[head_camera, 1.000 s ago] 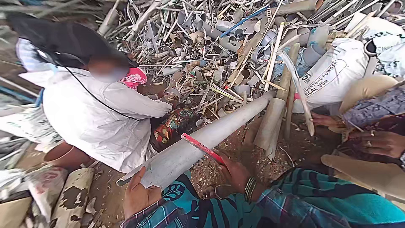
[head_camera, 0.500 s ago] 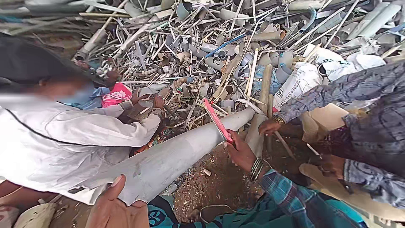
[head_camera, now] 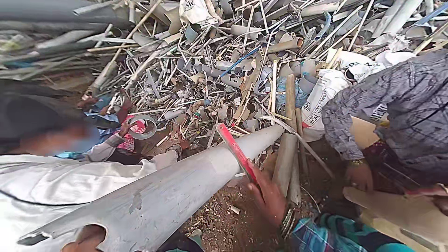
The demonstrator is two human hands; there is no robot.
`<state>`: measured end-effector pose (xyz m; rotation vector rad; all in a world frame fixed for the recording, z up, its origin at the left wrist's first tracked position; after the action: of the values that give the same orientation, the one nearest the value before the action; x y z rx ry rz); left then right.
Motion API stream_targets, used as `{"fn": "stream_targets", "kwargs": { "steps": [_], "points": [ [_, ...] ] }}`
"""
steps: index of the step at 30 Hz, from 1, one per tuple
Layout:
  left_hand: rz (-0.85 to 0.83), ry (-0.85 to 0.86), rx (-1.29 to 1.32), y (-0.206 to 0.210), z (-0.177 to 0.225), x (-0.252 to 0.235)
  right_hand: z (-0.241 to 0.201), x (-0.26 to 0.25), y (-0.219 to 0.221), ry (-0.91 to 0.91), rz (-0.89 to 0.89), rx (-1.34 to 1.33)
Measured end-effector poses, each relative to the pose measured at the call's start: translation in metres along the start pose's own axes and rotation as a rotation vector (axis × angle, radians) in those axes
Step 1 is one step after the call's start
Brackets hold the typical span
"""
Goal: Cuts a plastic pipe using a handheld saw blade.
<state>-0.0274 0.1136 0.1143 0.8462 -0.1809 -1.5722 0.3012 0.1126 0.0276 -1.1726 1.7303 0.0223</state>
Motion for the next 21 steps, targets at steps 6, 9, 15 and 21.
{"fn": "stream_targets", "kwargs": {
  "steps": [6, 9, 15, 21],
  "points": [
    [0.25, -0.079, 0.033, -0.001, -0.004, 0.009, 0.084, 0.002, 0.01, 0.624, -0.208, -0.126],
    [0.012, -0.003, 0.008, -0.012, -0.006, 0.003, -0.012, 0.0, 0.012, -0.003, 0.009, -0.07],
    [0.125, 0.053, -0.038, -0.037, -0.008, -0.009, 0.035, 0.009, 0.026, 0.201, 0.005, 0.072],
    [0.116, -0.052, -0.013, -0.031, -0.015, -0.014, 0.045, 0.011, 0.026, 0.428, -0.07, -0.109]
  ]
}}
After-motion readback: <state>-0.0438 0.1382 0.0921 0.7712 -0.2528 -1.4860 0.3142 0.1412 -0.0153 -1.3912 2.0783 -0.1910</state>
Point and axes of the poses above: each hand's wrist, its own x-axis away from the middle knuckle, its own y-axis out of the palm, z = x × y, the point moved 9 cm from there along -x, towards the middle knuckle, and after that the axes turned 12 degrees about -y, right-handed, at the moved point
